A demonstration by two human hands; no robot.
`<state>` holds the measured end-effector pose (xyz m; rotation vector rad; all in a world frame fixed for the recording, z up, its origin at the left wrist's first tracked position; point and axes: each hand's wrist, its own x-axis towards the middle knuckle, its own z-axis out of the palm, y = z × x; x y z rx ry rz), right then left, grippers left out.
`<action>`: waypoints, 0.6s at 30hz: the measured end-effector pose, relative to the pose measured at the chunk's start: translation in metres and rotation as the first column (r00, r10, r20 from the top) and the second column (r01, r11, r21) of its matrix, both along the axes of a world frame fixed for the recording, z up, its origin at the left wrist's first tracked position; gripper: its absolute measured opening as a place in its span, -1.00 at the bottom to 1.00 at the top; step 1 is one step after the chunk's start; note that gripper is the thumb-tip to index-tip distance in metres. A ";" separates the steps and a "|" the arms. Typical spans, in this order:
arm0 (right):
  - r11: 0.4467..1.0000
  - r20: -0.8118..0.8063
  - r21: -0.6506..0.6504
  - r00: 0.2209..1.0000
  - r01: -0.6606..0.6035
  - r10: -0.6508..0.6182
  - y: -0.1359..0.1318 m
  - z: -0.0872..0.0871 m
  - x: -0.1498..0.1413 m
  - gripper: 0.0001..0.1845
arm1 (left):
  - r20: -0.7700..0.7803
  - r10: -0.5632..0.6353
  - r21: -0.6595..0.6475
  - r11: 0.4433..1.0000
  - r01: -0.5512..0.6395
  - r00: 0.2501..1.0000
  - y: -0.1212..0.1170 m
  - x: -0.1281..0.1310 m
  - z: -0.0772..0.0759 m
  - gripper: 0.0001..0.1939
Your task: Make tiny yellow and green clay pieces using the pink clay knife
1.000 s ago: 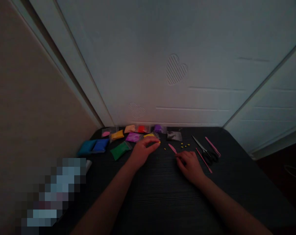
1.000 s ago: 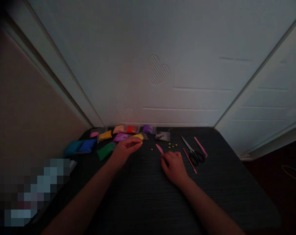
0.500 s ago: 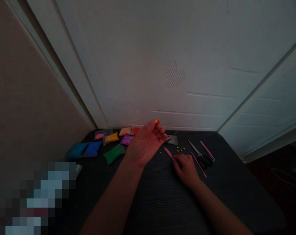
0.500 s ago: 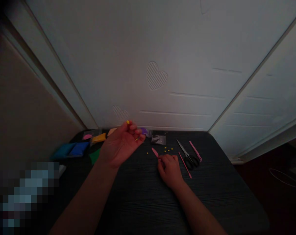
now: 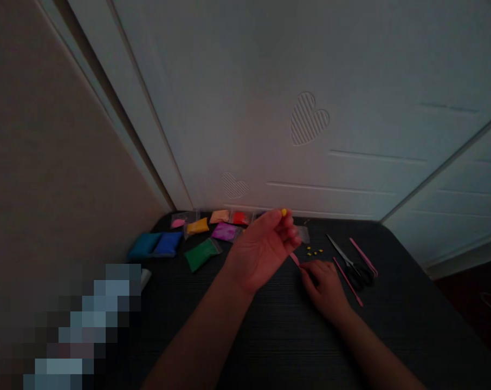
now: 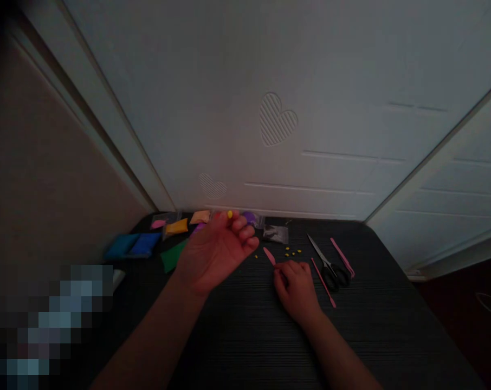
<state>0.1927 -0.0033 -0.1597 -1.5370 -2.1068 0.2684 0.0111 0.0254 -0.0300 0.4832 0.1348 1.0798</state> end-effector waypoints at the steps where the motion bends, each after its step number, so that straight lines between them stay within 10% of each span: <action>1: 1.000 -0.003 0.002 1.000 0.002 -0.002 0.000 0.000 0.000 -0.81 | -0.013 0.004 0.000 1.000 -0.004 1.000 -0.001 0.000 0.000 -0.85; 18: 0.997 -0.031 0.076 1.000 0.000 0.002 -0.002 0.003 0.002 -0.79 | -0.274 0.230 0.222 0.960 -0.172 0.934 -0.006 -0.008 0.009 -0.85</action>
